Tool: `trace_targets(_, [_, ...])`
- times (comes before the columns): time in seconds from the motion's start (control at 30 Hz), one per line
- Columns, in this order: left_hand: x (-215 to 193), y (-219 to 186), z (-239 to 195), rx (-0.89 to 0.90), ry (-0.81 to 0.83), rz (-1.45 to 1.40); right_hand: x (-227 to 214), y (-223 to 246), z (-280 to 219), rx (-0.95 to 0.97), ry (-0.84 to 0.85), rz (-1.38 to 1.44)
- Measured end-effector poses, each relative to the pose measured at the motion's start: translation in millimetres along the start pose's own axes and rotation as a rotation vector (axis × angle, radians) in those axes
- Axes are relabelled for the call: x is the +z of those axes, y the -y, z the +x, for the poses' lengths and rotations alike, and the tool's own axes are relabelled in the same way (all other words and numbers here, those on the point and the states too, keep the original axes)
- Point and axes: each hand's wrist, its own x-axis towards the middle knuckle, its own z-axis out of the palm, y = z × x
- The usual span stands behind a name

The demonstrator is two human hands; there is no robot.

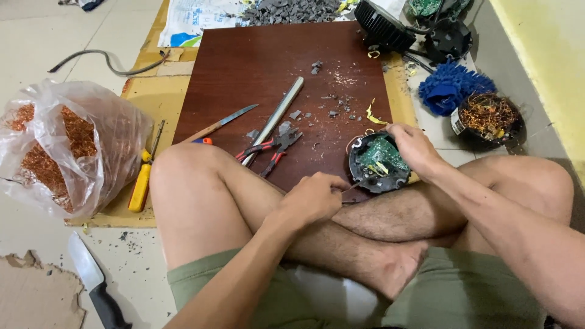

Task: The person sits on the floor and disassembles a small electronic component, likely a motor or fan housing. They use a screwdriver to pry open the casing and then use pliers to remove internal parts and wires. The person then uses a screwdriver to manipulate a small metal piece on the floor.

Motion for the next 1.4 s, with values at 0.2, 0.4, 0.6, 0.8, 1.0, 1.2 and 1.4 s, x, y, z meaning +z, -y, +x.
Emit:
trace_targets(0.2, [0,-6,5,-0.020,-0.014,0.016,-7,8,-12,-0.069,-0.078,-0.047])
trace_targets(0.4, [-18,-61,-3,-0.034,-0.041,0.218,-7,40,-43,0.025,-0.101,-0.080])
trace_targets(0.6, [11,-81,24,0.075,-0.085,0.309,-10,22,-31,0.076,-0.193,-0.076])
trace_targets(0.8, [44,-142,-28,0.108,-0.007,0.457,-4,15,-25,0.110,-0.244,-0.112])
trace_targets(1.0, [50,-149,-38,0.039,-0.028,0.412,2,68,-78,0.100,-0.236,-0.092])
trace_targets(1.2, [73,-74,-22,-0.013,-0.119,0.111,-2,45,-69,0.095,-0.232,0.037])
trace_targets(1.4, [66,3,-1,-0.045,-0.152,-0.414,-2,28,-57,0.081,-0.207,0.138])
